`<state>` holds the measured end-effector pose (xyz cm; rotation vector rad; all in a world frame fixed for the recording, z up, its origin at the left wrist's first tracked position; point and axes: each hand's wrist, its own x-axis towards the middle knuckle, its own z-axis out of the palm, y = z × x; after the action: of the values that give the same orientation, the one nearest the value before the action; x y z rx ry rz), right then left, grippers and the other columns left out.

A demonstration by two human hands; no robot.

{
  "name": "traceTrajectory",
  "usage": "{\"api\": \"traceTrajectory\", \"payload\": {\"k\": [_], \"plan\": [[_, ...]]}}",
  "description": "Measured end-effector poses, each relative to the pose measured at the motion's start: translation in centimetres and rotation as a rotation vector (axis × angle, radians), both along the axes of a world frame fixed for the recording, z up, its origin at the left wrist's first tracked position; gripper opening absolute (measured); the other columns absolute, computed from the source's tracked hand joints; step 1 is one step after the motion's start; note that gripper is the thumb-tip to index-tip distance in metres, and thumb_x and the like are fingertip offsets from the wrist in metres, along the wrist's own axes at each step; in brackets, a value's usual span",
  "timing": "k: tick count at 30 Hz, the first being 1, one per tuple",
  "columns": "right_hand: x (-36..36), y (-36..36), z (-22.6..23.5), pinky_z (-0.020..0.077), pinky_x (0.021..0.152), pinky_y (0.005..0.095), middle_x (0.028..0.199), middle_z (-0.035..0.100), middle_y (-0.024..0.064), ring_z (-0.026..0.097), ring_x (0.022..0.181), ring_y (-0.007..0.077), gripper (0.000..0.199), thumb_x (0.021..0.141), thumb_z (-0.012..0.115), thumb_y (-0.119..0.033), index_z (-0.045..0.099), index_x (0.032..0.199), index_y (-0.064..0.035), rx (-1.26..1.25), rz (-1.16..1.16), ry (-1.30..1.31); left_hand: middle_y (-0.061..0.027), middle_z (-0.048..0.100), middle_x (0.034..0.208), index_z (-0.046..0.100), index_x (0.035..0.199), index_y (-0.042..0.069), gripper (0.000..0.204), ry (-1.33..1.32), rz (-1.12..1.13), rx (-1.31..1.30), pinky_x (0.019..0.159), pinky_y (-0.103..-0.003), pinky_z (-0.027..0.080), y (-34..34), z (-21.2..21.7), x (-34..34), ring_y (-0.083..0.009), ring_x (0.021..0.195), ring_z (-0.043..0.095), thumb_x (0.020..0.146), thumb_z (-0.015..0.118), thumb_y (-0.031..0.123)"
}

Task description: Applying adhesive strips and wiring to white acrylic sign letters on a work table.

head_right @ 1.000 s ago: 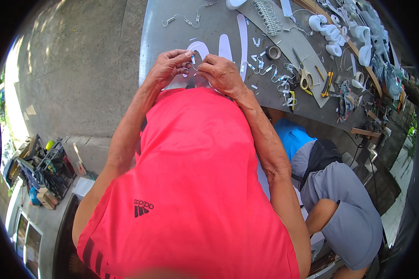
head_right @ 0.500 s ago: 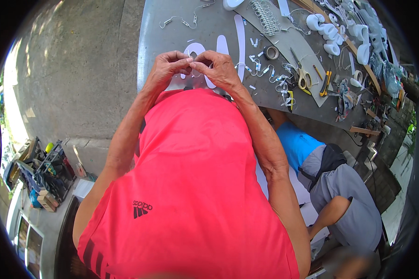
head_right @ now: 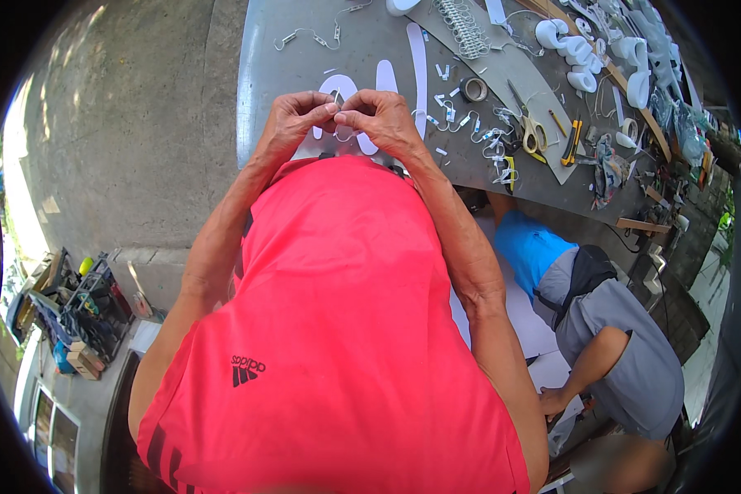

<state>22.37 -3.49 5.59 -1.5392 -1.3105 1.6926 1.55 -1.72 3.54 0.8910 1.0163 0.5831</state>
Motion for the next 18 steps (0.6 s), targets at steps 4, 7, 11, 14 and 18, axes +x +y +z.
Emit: {"api": "traceTrajectory", "payload": {"k": [4,7,11,14,18], "plan": [[0.2,-0.1,-0.2,0.0549,0.065,0.0269,0.078,0.071,0.006,0.066,0.071,0.0117,0.018,0.087,0.076,-0.016,0.073,0.092,0.0009,-0.009,-0.043,0.072,-0.0059,0.072,0.084,0.072,0.104,-0.001,0.024,-0.03,0.006,0.003,0.073,-0.026,0.054,0.0,0.1,0.0,-0.0112,0.076,0.066,0.094,0.072,0.021],[0.3,-0.1,-0.1,0.0557,0.067,0.0273,0.079,0.071,0.0063,0.066,0.072,0.012,0.017,0.09,0.073,-0.015,0.073,0.093,0.0018,-0.005,-0.02,0.075,-0.0058,0.072,0.085,0.072,0.103,-0.001,0.024,-0.043,0.006,-0.01,0.073,-0.026,0.054,0.0,0.0,-0.1,-0.0114,0.076,0.066,0.093,0.073,0.021],[0.0,-0.3,0.1,0.0545,0.066,0.0274,0.079,0.071,0.0061,0.066,0.073,0.0114,0.018,0.094,0.068,-0.015,0.07,0.094,0.0024,-0.018,-0.03,0.085,-0.0054,0.071,0.085,0.072,0.103,0.001,0.023,-0.05,0.018,-0.054,0.074,-0.027,0.056,-0.2,-0.1,-0.2,-0.0116,0.077,0.067,0.094,0.072,0.021],[-0.1,-0.5,-0.5,0.0525,0.065,0.0278,0.077,0.07,0.0057,0.064,0.071,0.011,0.016,0.094,0.067,-0.015,0.069,0.094,0.0012,0.121,-0.083,-0.058,-0.0062,0.071,0.086,0.072,0.102,0.0,0.023,-0.068,0.034,-0.079,0.073,-0.027,0.057,0.0,0.0,-0.1,-0.0122,0.076,0.068,0.094,0.072,0.021],[2.2,1.4,-0.8,0.0515,0.064,0.0284,0.077,0.07,0.0076,0.064,0.068,0.0122,0.013,0.092,0.065,-0.012,0.07,0.095,-0.0008,0.304,-0.237,-0.297,-0.0069,0.07,0.085,0.07,0.1,-0.001,0.022,-0.099,0.07,-0.15,0.071,-0.027,0.058,0.0,-0.4,-0.3,-0.0133,0.075,0.068,0.094,0.072,0.02]]}}
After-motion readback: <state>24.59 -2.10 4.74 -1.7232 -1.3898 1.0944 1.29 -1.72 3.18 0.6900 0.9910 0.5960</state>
